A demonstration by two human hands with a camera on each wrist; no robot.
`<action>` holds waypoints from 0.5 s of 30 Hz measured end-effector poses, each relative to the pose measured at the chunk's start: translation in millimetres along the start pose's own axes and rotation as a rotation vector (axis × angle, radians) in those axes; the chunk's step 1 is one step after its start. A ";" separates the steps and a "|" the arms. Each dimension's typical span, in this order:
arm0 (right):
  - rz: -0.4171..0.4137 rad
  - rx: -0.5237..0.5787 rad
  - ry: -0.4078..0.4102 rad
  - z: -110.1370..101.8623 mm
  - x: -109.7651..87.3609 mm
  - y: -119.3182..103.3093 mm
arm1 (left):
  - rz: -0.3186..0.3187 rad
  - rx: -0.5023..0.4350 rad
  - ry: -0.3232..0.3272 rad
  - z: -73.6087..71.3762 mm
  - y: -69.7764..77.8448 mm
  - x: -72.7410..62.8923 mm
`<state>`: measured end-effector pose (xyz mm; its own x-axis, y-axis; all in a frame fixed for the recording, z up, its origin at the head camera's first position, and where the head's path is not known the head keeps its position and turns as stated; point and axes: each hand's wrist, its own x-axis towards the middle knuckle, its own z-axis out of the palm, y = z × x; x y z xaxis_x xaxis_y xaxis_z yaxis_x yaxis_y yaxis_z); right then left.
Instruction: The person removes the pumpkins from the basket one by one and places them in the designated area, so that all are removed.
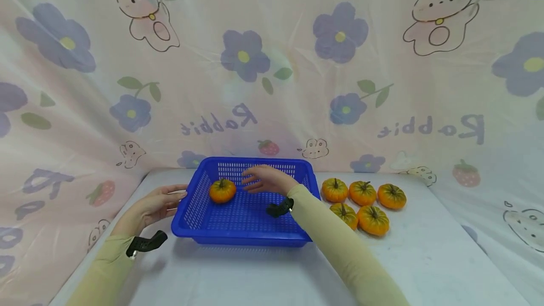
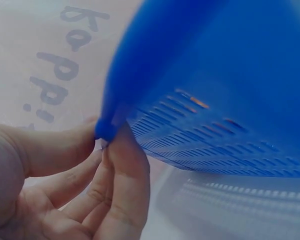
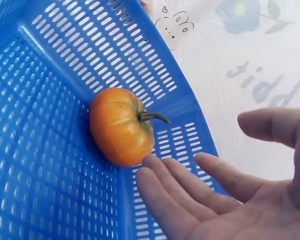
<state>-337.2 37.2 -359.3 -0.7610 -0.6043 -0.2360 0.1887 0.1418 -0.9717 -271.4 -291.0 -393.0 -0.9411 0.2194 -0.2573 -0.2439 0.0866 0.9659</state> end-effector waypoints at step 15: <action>0.055 0.054 0.046 4.9 27.3 7.0 | -0.019 -0.044 -0.005 1.2 0.3 -0.8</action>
<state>-353.6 17.9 -372.5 -0.7761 -0.5597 -0.2905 0.2632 0.1311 -0.9558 -270.5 -290.0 -392.5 -0.9351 0.2232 -0.2753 -0.2715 0.0481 0.9612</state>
